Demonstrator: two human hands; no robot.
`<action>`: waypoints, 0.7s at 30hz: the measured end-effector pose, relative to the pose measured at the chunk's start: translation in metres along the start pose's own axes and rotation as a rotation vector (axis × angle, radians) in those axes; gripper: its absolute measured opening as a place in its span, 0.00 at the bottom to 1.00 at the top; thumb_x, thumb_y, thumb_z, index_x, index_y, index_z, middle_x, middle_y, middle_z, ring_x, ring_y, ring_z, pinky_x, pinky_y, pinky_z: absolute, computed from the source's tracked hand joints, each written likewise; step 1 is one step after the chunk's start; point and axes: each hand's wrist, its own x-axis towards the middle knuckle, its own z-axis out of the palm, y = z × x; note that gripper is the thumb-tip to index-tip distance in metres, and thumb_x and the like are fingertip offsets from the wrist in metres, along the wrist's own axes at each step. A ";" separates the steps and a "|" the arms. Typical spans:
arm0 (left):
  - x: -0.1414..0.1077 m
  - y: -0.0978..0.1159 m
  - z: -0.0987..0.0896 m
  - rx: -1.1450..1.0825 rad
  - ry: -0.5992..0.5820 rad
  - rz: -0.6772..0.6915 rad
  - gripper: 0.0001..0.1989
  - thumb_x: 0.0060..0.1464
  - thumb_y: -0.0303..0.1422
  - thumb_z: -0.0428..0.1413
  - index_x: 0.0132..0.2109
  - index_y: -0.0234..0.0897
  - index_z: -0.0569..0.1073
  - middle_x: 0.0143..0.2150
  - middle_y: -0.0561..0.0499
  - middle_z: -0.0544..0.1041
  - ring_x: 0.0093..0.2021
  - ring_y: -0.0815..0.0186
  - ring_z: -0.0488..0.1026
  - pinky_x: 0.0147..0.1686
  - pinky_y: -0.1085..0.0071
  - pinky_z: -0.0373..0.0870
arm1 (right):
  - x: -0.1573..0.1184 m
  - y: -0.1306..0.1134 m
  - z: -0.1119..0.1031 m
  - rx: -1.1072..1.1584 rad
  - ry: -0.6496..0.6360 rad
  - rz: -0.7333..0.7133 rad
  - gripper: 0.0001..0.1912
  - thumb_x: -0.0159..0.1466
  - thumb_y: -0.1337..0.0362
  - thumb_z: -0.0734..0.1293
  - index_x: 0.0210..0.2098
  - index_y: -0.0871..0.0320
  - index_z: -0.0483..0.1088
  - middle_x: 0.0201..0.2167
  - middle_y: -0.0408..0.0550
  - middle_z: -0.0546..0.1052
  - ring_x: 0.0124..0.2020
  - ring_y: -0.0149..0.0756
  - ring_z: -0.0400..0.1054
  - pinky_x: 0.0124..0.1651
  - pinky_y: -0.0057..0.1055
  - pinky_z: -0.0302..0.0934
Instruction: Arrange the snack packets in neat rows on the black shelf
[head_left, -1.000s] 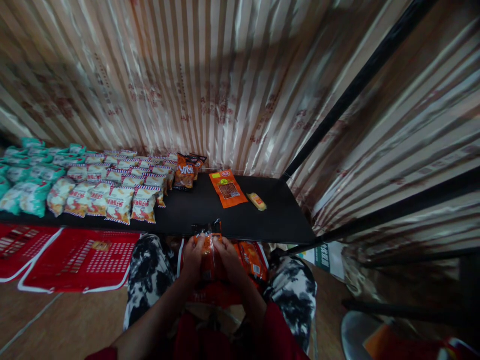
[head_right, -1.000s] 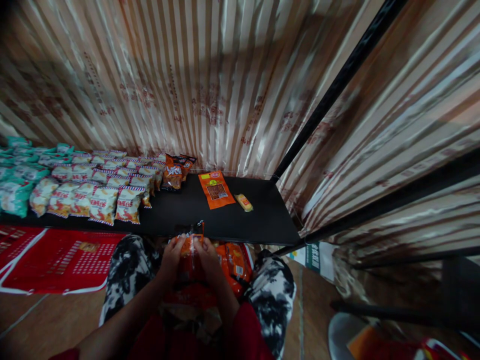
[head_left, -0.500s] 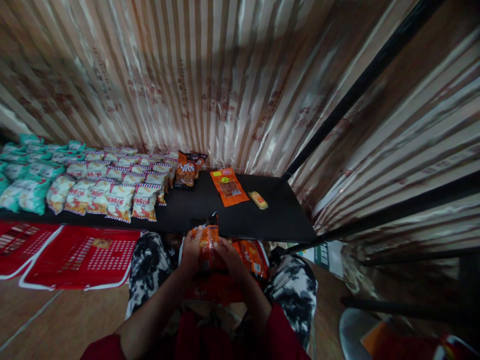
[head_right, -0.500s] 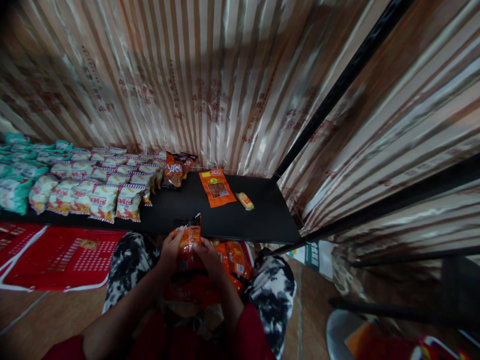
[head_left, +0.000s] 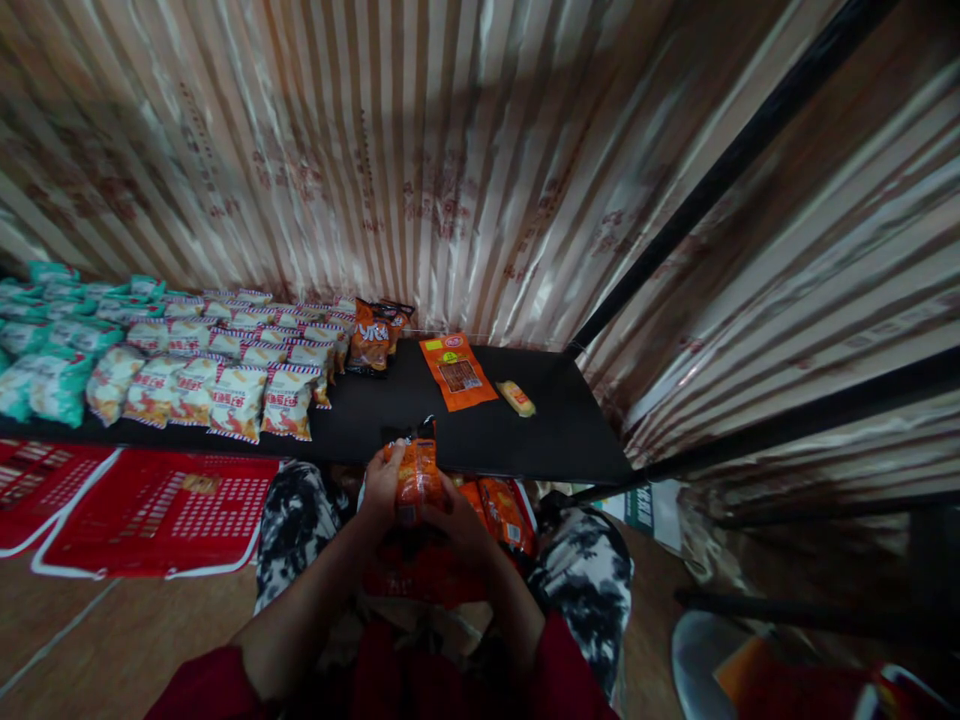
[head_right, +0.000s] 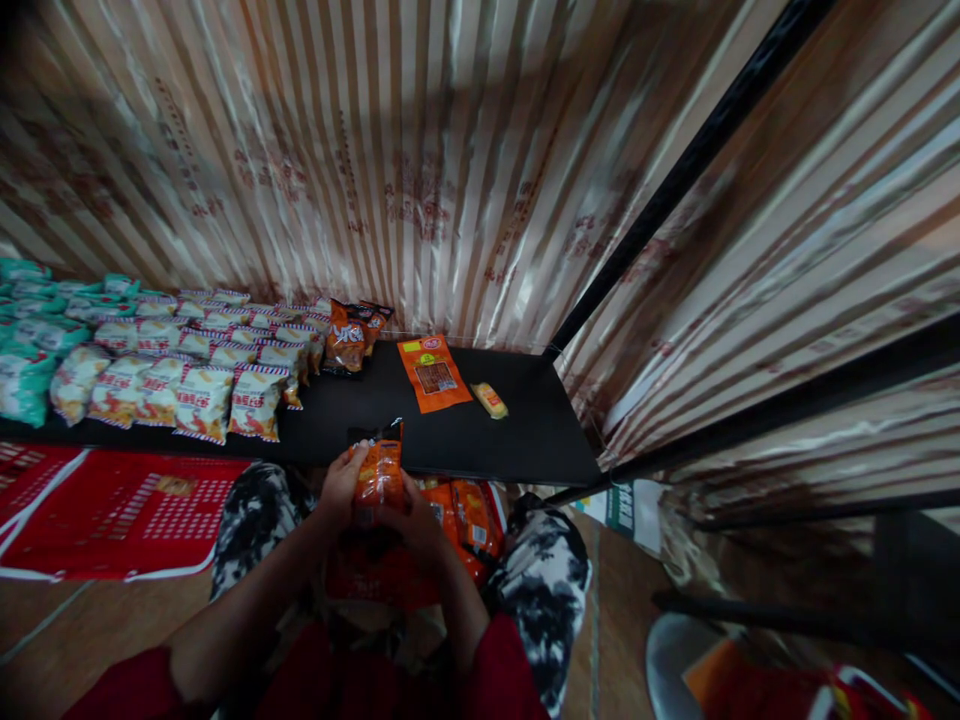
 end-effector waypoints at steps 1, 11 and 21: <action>0.000 0.000 0.000 -0.003 -0.008 -0.011 0.27 0.33 0.52 0.63 0.31 0.33 0.70 0.23 0.54 0.73 0.21 0.70 0.70 0.23 0.72 0.68 | 0.000 0.000 0.000 -0.016 0.011 0.008 0.31 0.51 0.60 0.70 0.54 0.53 0.62 0.48 0.47 0.74 0.48 0.43 0.69 0.51 0.40 0.62; 0.001 0.002 -0.004 0.047 -0.029 -0.048 0.21 0.43 0.43 0.61 0.40 0.33 0.70 0.30 0.50 0.76 0.28 0.66 0.74 0.30 0.70 0.70 | 0.004 0.005 -0.003 -0.186 0.121 -0.026 0.31 0.55 0.60 0.67 0.57 0.53 0.59 0.49 0.47 0.73 0.48 0.42 0.69 0.49 0.38 0.63; 0.002 -0.022 -0.016 0.217 0.050 0.088 0.18 0.47 0.42 0.57 0.43 0.35 0.71 0.35 0.49 0.77 0.35 0.63 0.74 0.36 0.68 0.71 | 0.007 0.008 0.002 -0.192 0.194 -0.036 0.33 0.53 0.59 0.69 0.58 0.52 0.59 0.50 0.47 0.72 0.50 0.43 0.67 0.52 0.40 0.61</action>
